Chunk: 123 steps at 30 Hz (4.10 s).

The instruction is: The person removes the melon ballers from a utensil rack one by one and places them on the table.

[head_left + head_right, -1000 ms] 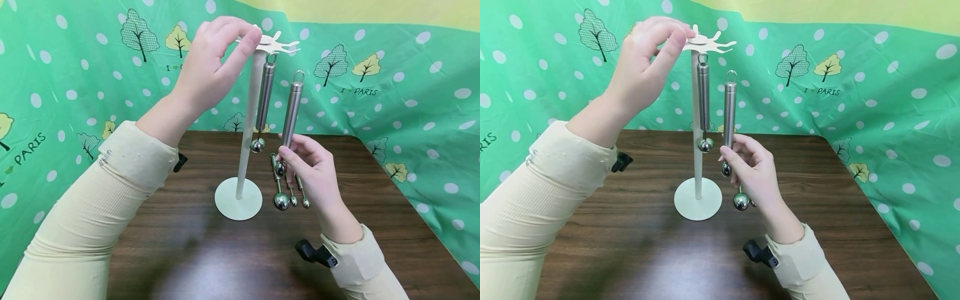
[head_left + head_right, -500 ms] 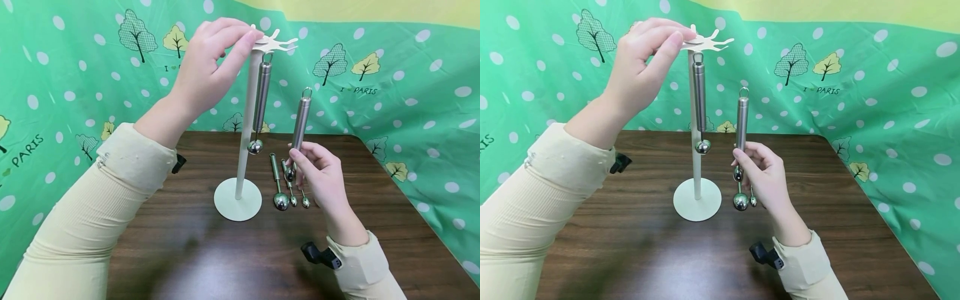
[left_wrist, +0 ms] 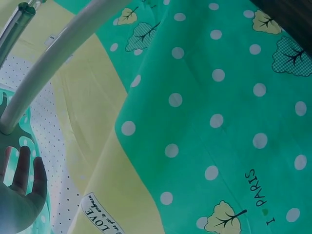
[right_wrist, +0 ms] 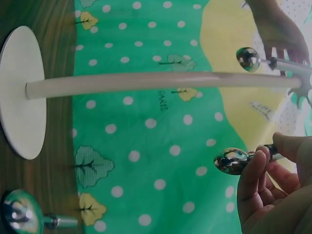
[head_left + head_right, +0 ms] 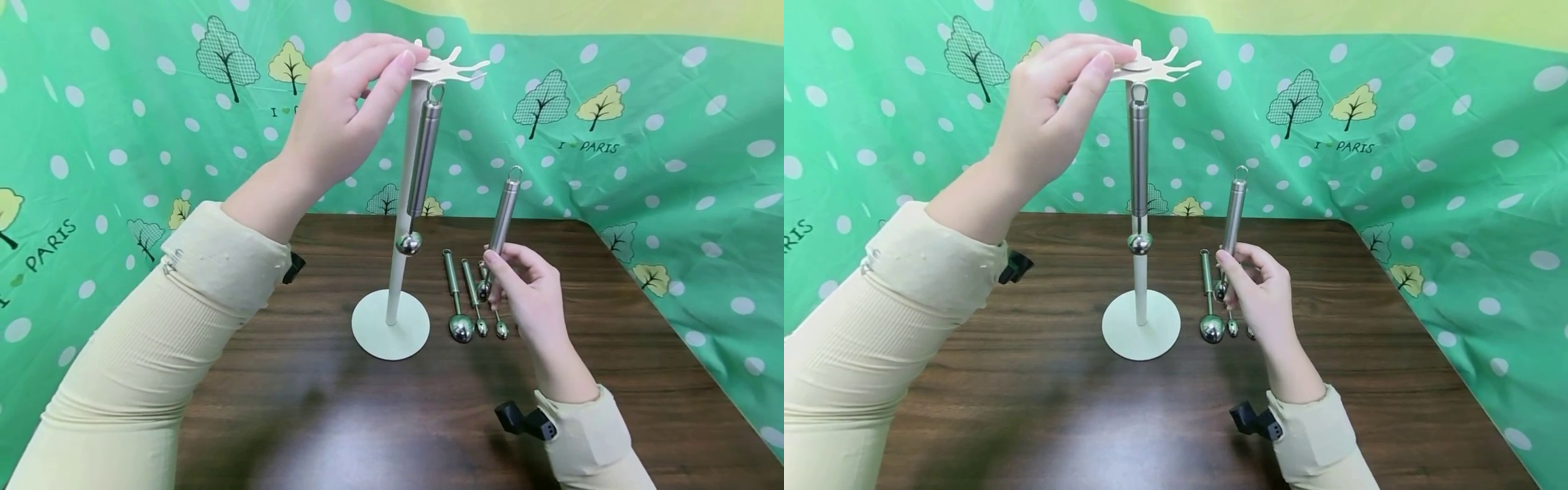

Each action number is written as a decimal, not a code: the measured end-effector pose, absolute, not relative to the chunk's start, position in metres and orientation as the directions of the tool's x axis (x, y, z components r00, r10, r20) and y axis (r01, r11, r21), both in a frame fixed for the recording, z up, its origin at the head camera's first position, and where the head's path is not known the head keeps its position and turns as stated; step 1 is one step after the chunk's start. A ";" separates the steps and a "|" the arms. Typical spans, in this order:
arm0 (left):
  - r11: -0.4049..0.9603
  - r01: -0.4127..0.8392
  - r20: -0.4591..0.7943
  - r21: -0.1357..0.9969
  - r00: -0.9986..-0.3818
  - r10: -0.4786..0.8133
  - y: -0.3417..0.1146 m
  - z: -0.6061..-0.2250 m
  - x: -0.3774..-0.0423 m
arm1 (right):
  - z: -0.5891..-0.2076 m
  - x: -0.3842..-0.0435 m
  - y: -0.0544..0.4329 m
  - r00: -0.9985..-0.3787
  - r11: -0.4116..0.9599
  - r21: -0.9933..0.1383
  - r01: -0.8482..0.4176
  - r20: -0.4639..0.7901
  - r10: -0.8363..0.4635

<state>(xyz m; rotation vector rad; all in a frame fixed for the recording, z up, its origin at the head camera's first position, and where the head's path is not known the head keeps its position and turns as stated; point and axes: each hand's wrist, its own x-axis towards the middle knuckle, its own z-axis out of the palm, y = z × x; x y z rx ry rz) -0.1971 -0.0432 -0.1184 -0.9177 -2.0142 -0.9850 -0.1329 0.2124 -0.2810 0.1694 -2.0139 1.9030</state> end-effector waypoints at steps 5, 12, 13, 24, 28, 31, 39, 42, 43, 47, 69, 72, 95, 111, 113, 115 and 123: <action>0.474 0.816 0.819 0.330 -0.497 0.287 -0.043 -0.118 -0.197 | -0.289 -0.138 0.222 -0.933 0.125 -0.950 -0.286 0.306 0.189; 0.480 0.815 0.818 0.326 -0.497 0.288 -0.041 -0.118 -0.198 | -0.302 -0.148 0.238 -0.941 0.222 -0.946 -0.235 0.279 0.193; 0.478 0.815 0.818 0.327 -0.497 0.288 -0.041 -0.118 -0.199 | -0.303 -0.150 0.241 -0.944 0.231 -0.947 -0.224 0.269 0.190; 0.466 0.817 0.820 0.341 -0.501 0.278 -0.043 -0.118 -0.200 | -0.317 -0.167 0.277 -0.972 0.416 -0.904 -0.095 0.174 0.156; 0.459 0.817 0.819 0.348 -0.503 0.275 -0.044 -0.117 -0.199 | -0.322 -0.172 0.288 -0.978 0.467 -0.882 -0.059 0.144 0.148; 0.461 0.813 0.815 0.357 -0.512 0.272 -0.044 -0.117 -0.199 | -0.327 -0.175 0.298 -0.983 0.499 -0.867 -0.015 0.104 0.152; 0.471 0.809 0.816 0.352 -0.512 0.269 -0.044 -0.117 -0.199 | -0.342 -0.181 0.321 -0.981 0.569 -0.815 0.109 0.004 0.193; 0.465 0.810 0.816 0.358 -0.513 0.265 -0.044 -0.118 -0.199 | -0.347 -0.183 0.328 -0.979 0.602 -0.784 0.150 -0.035 0.199; 0.461 0.812 0.818 0.358 -0.511 0.265 -0.044 -0.118 -0.199 | -0.349 -0.184 0.330 -0.979 0.615 -0.771 0.164 -0.051 0.198; 0.449 0.818 0.823 0.360 -0.505 0.260 -0.044 -0.119 -0.199 | -0.356 -0.187 0.337 -0.976 0.664 -0.719 0.207 -0.105 0.191; 0.466 0.815 0.823 0.344 -0.501 0.269 -0.044 -0.118 -0.199 | -0.386 -0.200 0.358 -0.956 0.746 -0.600 0.288 -0.231 0.183; 0.462 0.819 0.826 0.340 -0.495 0.270 -0.045 -0.118 -0.200 | -0.386 -0.202 0.358 -0.957 0.753 -0.594 0.282 -0.227 0.180; 0.447 0.815 0.816 0.367 -0.513 0.266 -0.044 -0.119 -0.201 | -0.374 -0.200 0.353 -0.963 0.772 -0.577 0.266 -0.198 0.183; 0.441 0.818 0.820 0.368 -0.509 0.261 -0.044 -0.121 -0.203 | -0.292 -0.175 0.262 -0.963 0.576 -0.806 -0.136 0.245 0.116; 0.442 0.818 0.820 0.368 -0.510 0.261 -0.044 -0.121 -0.204 | -0.282 -0.168 0.248 -0.956 0.509 -0.839 -0.193 0.277 0.093; 0.441 0.819 0.822 0.366 -0.507 0.259 -0.044 -0.121 -0.204 | -0.273 -0.161 0.234 -0.948 0.441 -0.861 -0.252 0.312 0.068; 0.405 0.869 0.873 0.285 -0.410 0.264 -0.045 -0.123 -0.207 | -0.248 -0.144 0.191 -0.908 0.189 -0.890 -0.415 0.419 -0.018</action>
